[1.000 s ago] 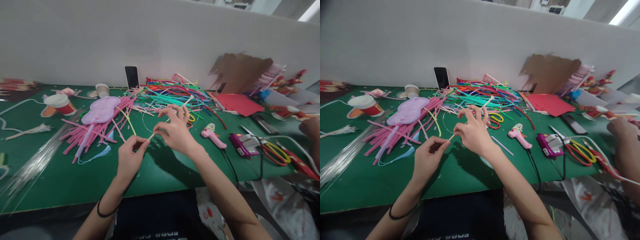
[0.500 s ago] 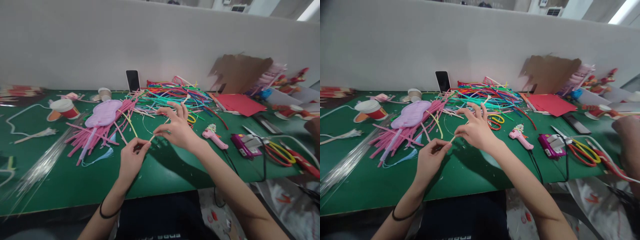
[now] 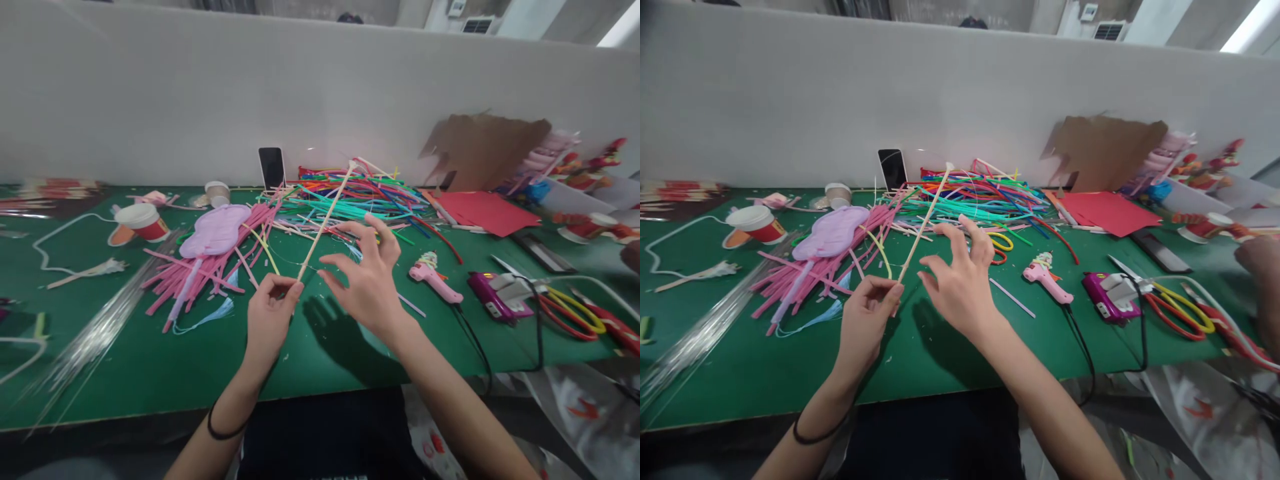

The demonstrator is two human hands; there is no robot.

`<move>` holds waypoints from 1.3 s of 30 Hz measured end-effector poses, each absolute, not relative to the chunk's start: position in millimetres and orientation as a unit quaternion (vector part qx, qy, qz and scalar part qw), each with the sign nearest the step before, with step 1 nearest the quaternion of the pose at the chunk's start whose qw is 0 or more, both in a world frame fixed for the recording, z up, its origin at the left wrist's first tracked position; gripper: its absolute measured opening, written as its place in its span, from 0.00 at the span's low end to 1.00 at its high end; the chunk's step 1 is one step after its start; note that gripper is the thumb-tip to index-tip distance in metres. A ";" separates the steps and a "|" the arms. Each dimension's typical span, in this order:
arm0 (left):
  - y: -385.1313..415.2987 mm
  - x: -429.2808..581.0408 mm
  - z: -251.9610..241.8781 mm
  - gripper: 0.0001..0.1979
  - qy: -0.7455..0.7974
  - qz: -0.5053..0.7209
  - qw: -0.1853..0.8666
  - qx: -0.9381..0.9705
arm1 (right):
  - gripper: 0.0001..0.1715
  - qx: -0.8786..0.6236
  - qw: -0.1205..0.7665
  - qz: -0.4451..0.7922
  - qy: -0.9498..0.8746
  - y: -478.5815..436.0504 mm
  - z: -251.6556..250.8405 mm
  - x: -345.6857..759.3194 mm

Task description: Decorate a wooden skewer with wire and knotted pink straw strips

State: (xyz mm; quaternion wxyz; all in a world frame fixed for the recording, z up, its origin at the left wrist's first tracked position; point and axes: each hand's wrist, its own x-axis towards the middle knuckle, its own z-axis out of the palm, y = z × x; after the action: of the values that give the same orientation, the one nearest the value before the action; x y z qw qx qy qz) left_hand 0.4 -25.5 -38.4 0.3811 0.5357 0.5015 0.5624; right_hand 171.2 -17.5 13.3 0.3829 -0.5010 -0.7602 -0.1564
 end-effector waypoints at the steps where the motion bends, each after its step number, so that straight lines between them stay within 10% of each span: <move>1: -26.2 1.4 -38.2 0.09 0.498 0.563 0.386 0.535 | 0.05 -0.508 0.384 -0.160 -0.754 -20.3 10.8 167.3; 19: -25.5 3.8 -41.5 0.08 0.480 0.574 0.415 0.517 | 0.07 -0.519 0.415 -0.105 -0.740 -20.6 6.8 151.4; 24: -23.6 5.6 -42.6 0.10 0.452 0.605 0.465 0.462 | 0.12 -0.526 0.557 -0.083 -0.637 -28.0 3.9 153.5; 32: -23.6 -23.3 -35.1 0.12 0.504 0.502 0.431 0.555 | 0.36 -0.513 0.704 0.197 -0.450 -10.5 -22.0 200.3; 39: -27.9 -52.6 -29.3 0.14 0.543 0.395 0.368 0.643 | 0.22 -0.377 0.704 0.400 -0.451 -8.0 4.8 234.0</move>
State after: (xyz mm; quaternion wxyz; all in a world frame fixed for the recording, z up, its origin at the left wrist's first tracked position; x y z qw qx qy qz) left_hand -52.6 -27.9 -29.3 0.3677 0.6431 0.5430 0.3954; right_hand 234.0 -8.0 4.8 0.7035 -0.3768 -0.4508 0.3998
